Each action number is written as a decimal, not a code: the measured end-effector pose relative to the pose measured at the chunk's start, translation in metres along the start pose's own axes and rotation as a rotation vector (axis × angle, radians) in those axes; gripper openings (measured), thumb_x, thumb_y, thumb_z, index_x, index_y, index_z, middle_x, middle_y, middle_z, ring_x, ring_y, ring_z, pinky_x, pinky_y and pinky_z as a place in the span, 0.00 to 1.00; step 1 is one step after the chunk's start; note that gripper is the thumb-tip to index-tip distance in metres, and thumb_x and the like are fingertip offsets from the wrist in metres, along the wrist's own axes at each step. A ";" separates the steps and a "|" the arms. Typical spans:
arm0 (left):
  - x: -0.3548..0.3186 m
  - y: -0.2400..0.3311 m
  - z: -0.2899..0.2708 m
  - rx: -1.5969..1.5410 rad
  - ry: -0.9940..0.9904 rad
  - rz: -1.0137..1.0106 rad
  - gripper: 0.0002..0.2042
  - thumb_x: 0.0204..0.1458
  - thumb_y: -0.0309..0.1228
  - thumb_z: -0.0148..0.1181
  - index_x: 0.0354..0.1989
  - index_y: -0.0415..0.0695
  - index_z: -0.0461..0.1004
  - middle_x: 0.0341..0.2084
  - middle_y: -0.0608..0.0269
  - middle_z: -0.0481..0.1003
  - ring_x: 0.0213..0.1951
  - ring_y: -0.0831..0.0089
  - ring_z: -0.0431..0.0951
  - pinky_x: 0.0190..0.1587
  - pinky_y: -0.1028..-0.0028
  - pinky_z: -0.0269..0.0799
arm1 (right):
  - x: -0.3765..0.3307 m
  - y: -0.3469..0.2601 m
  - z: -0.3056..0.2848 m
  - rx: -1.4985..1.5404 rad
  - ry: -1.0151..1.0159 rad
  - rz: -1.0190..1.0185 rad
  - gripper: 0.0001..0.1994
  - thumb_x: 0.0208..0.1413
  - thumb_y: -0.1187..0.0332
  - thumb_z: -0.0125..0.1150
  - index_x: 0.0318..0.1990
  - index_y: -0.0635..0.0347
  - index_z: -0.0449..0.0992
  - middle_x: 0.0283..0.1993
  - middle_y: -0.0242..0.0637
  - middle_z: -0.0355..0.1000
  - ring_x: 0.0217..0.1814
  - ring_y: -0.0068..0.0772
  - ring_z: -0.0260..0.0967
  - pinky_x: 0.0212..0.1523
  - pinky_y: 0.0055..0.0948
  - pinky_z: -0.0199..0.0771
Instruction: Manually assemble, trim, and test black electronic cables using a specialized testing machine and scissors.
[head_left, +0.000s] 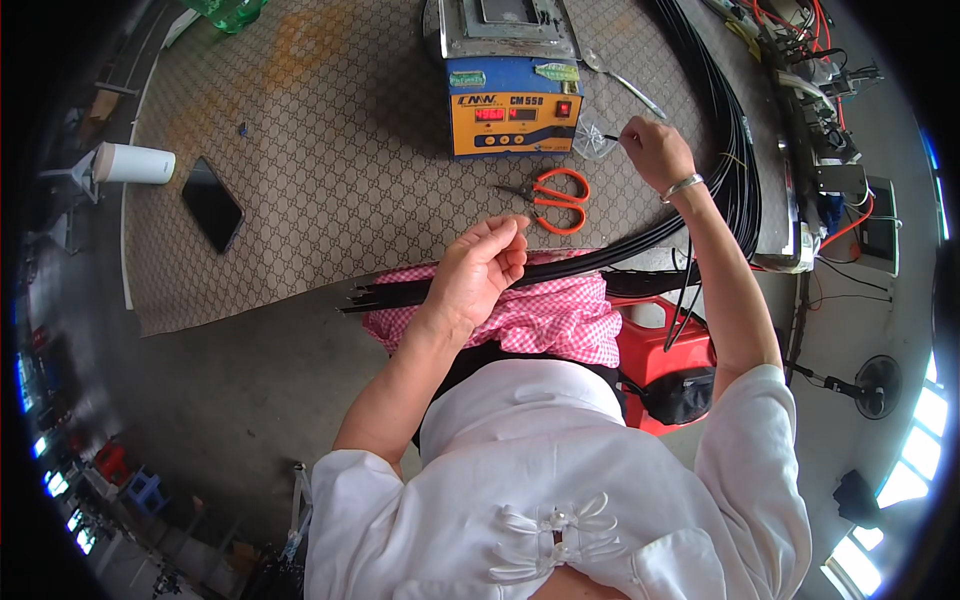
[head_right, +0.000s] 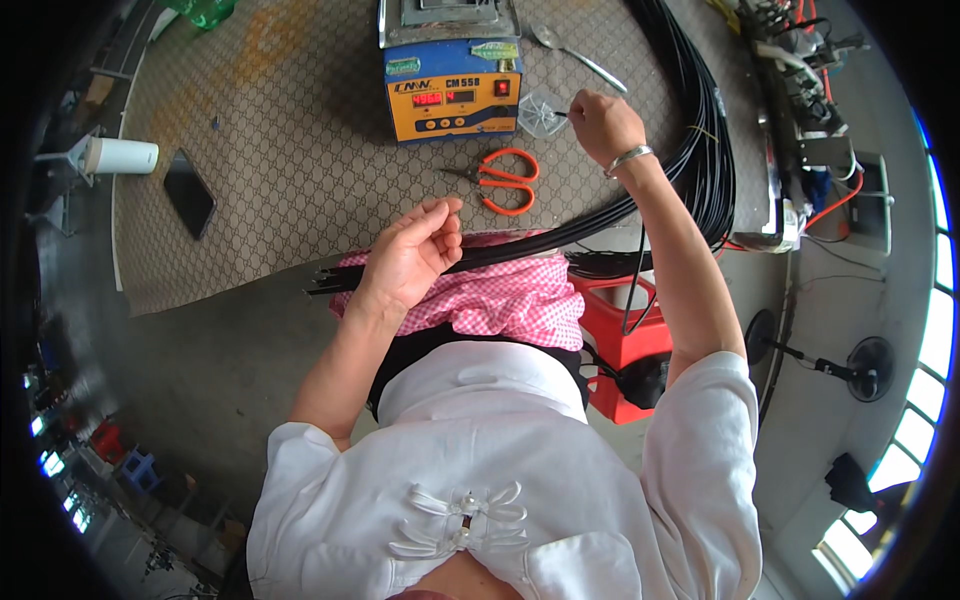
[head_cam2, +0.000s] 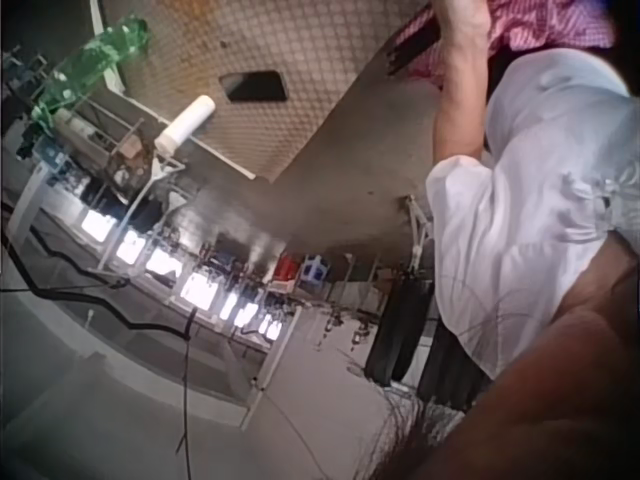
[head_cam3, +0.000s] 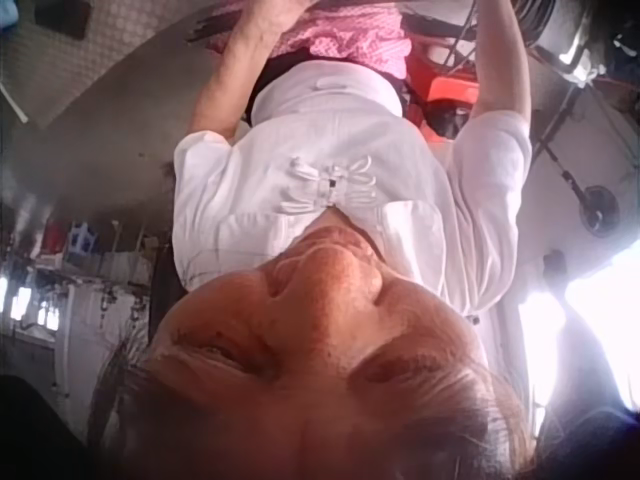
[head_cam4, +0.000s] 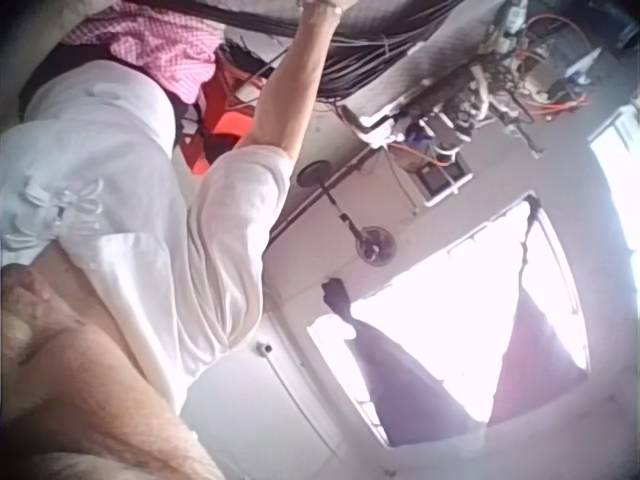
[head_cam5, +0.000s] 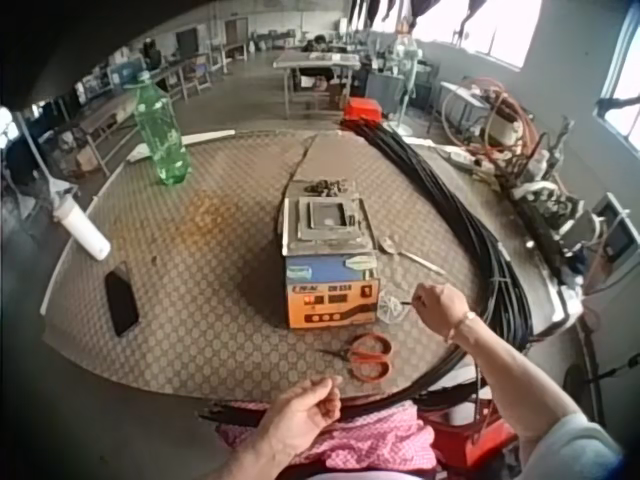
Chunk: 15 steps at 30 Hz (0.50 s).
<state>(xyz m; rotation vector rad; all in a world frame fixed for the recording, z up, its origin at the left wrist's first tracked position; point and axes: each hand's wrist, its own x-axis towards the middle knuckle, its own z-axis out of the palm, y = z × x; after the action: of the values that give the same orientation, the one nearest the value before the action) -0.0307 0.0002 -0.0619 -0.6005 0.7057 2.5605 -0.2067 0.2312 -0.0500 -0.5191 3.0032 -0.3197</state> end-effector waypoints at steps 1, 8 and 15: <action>0.000 0.000 0.000 -0.001 0.001 0.000 0.08 0.53 0.29 0.52 0.39 0.41 0.70 0.24 0.69 0.70 0.27 0.80 0.69 0.32 0.79 0.67 | -0.001 0.000 -0.001 0.008 0.001 0.005 0.08 0.48 0.65 0.50 0.30 0.57 0.74 0.28 0.42 0.72 0.32 0.44 0.71 0.34 0.36 0.70; -0.004 0.000 -0.004 -0.001 0.013 -0.001 0.08 0.52 0.29 0.52 0.39 0.40 0.70 0.24 0.69 0.71 0.27 0.80 0.69 0.32 0.78 0.67 | -0.004 -0.001 -0.028 0.221 -0.075 0.028 0.08 0.46 0.66 0.54 0.27 0.60 0.75 0.27 0.40 0.73 0.30 0.42 0.71 0.32 0.34 0.69; -0.005 -0.001 -0.007 -0.004 0.017 0.002 0.08 0.52 0.29 0.52 0.39 0.40 0.70 0.24 0.68 0.71 0.27 0.80 0.69 0.32 0.79 0.67 | -0.004 -0.006 -0.017 -0.102 0.132 -0.226 0.04 0.44 0.70 0.53 0.25 0.59 0.73 0.29 0.36 0.68 0.33 0.41 0.68 0.33 0.34 0.69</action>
<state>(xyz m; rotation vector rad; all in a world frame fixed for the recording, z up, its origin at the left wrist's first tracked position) -0.0236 -0.0043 -0.0656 -0.6242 0.7069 2.5623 -0.2026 0.2300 -0.0320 -0.8839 3.1043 -0.2228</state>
